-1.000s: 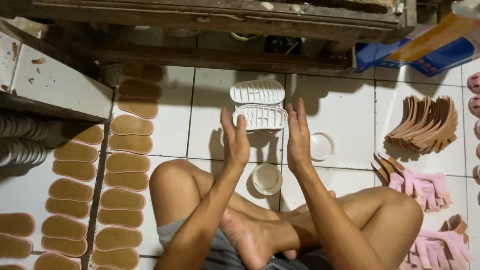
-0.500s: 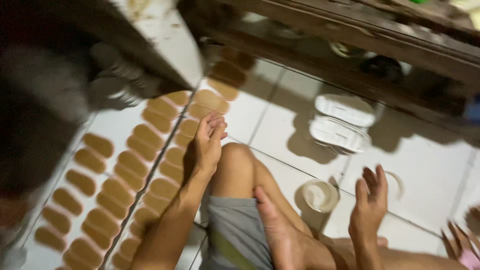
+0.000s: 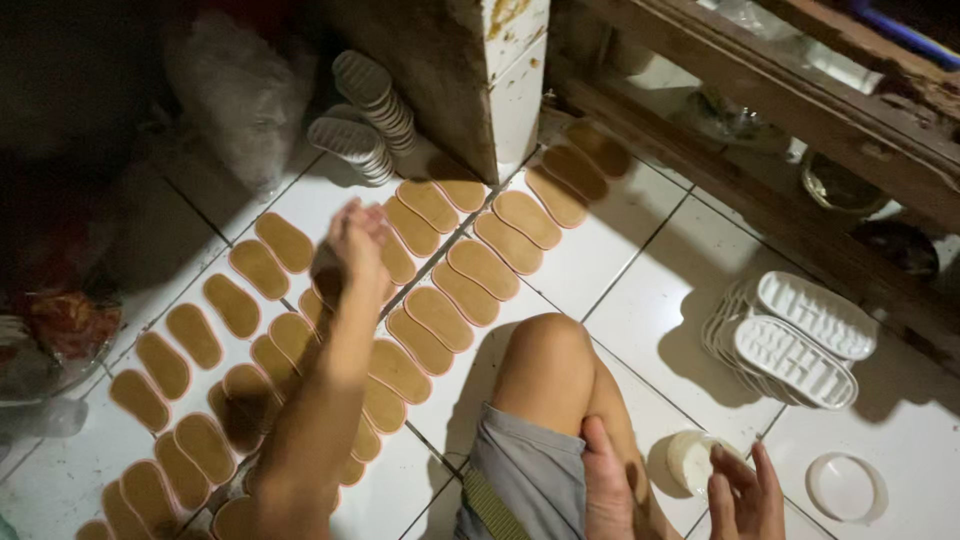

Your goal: The person sits on the floor and repeatedly applies a white substance from a small container onto white slipper soles using their fingers. They rub the substance into the textured surface of each sole, then place the treated slipper aside and pick up another to repeat the process.

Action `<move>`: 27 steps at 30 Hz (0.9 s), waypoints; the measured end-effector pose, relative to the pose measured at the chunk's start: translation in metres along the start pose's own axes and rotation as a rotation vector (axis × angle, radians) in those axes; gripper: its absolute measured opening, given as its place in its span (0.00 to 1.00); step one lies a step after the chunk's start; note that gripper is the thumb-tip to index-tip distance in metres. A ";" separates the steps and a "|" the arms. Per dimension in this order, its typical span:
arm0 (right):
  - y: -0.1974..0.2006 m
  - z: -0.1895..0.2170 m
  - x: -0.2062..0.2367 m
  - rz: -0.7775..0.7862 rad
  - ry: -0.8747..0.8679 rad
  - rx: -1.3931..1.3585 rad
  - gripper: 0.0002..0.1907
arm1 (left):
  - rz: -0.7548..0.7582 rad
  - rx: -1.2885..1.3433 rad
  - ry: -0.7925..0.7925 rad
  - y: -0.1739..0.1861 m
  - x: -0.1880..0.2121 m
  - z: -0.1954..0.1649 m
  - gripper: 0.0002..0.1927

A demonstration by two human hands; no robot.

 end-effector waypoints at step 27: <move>0.042 -0.033 0.010 -0.107 -0.520 0.478 0.37 | -0.099 0.041 0.332 -0.070 -0.085 -0.029 0.11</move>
Point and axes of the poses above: each hand's wrist, its own x-axis away from the middle knuckle, its own y-axis out of the back of the hand, z = x × y, the point moved 3 cm from there along -x, towards the middle knuckle, and after that the axes turned 9 degrees about -z, right-handed, at the moved point
